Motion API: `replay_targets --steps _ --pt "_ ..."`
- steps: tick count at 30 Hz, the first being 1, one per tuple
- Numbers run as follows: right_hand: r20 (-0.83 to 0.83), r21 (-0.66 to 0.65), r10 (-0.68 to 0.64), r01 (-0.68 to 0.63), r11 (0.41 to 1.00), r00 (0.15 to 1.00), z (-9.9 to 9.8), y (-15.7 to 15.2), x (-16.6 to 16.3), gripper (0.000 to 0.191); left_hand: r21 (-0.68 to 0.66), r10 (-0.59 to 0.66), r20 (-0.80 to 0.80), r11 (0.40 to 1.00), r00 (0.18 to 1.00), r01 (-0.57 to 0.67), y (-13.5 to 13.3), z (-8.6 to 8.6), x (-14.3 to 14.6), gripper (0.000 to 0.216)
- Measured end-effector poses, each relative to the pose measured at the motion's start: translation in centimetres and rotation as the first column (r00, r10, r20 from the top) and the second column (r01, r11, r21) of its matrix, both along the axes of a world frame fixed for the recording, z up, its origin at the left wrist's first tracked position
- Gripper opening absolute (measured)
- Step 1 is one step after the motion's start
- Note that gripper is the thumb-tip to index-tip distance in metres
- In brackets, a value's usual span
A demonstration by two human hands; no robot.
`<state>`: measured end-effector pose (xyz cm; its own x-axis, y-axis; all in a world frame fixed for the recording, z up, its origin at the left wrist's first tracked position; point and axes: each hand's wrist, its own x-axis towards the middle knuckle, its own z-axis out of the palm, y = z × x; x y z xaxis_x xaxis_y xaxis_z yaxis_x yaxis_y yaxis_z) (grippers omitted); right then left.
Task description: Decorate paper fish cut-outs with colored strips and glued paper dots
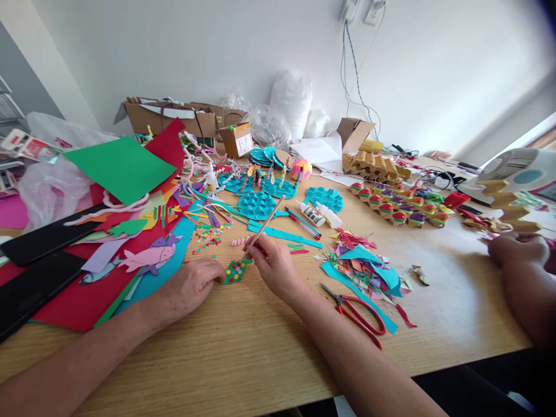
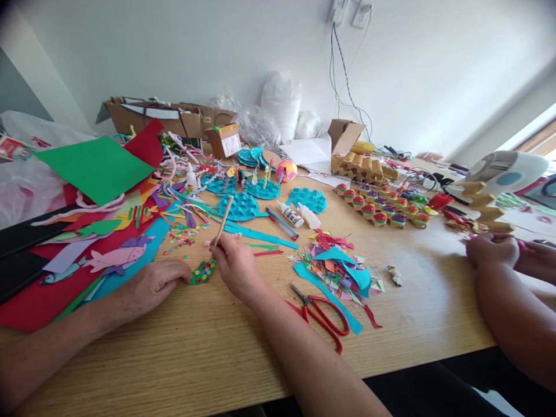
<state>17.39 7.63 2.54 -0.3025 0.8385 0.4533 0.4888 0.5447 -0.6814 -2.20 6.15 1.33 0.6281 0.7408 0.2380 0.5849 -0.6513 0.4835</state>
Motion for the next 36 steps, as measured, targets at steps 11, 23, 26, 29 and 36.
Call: replay_targets --steps 11,23,26,29,36 --pt "-0.057 0.020 -0.036 0.038 0.999 0.998 0.38 -0.39 0.02 0.010 -0.007 0.013 -0.034 1.000 0.999 -0.013 -0.06 0.29 0.00 0.032" --pt "-0.059 -0.072 -0.029 0.025 0.997 0.998 -0.41 -0.09 -0.23 0.008 -0.013 0.015 -0.046 1.000 0.999 -0.016 0.03 0.15 -0.01 0.031" --pt "-0.034 -0.068 -0.024 0.021 0.997 0.999 -0.42 -0.14 -0.27 0.009 -0.005 0.014 -0.037 1.000 0.999 -0.015 0.00 0.15 -0.04 0.032" --pt "-0.021 -0.063 -0.010 0.008 0.998 1.000 -0.48 -0.16 -0.30 0.010 -0.002 0.008 -0.026 1.000 1.000 -0.008 -0.05 0.15 -0.03 0.033" --pt "-0.010 -0.063 -0.011 0.011 0.998 1.000 -0.55 -0.20 -0.44 0.012 -0.019 0.014 -0.036 1.000 0.999 -0.015 0.01 0.14 -0.01 0.032"
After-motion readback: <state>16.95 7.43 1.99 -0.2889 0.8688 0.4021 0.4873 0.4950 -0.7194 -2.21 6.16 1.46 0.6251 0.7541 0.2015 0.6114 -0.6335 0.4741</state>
